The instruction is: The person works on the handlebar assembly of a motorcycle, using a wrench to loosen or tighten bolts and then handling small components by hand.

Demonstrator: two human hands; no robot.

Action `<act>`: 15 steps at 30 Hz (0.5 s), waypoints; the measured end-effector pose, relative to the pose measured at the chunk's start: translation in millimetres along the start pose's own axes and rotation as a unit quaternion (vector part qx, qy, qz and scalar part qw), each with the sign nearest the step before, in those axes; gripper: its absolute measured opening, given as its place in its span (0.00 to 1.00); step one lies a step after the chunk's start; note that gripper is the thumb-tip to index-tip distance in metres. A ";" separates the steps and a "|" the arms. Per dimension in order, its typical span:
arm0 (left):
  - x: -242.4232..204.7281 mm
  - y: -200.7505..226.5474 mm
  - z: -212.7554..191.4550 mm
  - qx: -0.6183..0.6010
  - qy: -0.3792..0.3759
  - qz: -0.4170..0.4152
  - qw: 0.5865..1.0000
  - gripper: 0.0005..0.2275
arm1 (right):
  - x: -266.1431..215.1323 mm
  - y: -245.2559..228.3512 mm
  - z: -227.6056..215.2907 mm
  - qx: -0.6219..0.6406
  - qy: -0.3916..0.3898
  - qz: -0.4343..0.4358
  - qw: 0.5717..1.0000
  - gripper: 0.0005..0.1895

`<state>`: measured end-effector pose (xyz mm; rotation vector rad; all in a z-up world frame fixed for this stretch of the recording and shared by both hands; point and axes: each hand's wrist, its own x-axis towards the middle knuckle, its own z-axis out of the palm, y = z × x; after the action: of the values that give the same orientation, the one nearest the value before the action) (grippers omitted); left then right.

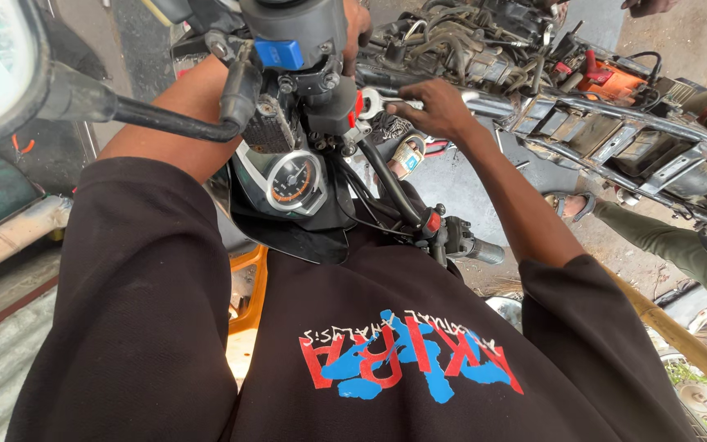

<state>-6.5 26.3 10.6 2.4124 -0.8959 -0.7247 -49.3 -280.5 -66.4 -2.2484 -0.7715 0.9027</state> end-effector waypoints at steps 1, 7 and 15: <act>0.5 -1.3 0.0 0.001 -0.007 -0.008 1.000 0.09 | 6.5 -1.4 -3.0 -0.010 -0.001 -0.013 1.000 0.34; 0.6 -4.2 2.3 -0.005 -0.028 -0.060 0.998 0.10 | 21.4 -18.1 -26.2 -0.052 -0.028 0.016 0.998 0.36; -42.2 18.7 -16.3 -0.020 0.078 -0.199 0.977 0.10 | 18.2 4.3 -5.1 0.020 0.016 -0.045 0.999 0.32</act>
<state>-32.3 46.8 46.9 2.5996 -0.3331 -0.6702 -33.3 -272.3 -73.7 -2.1701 -0.8261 0.8315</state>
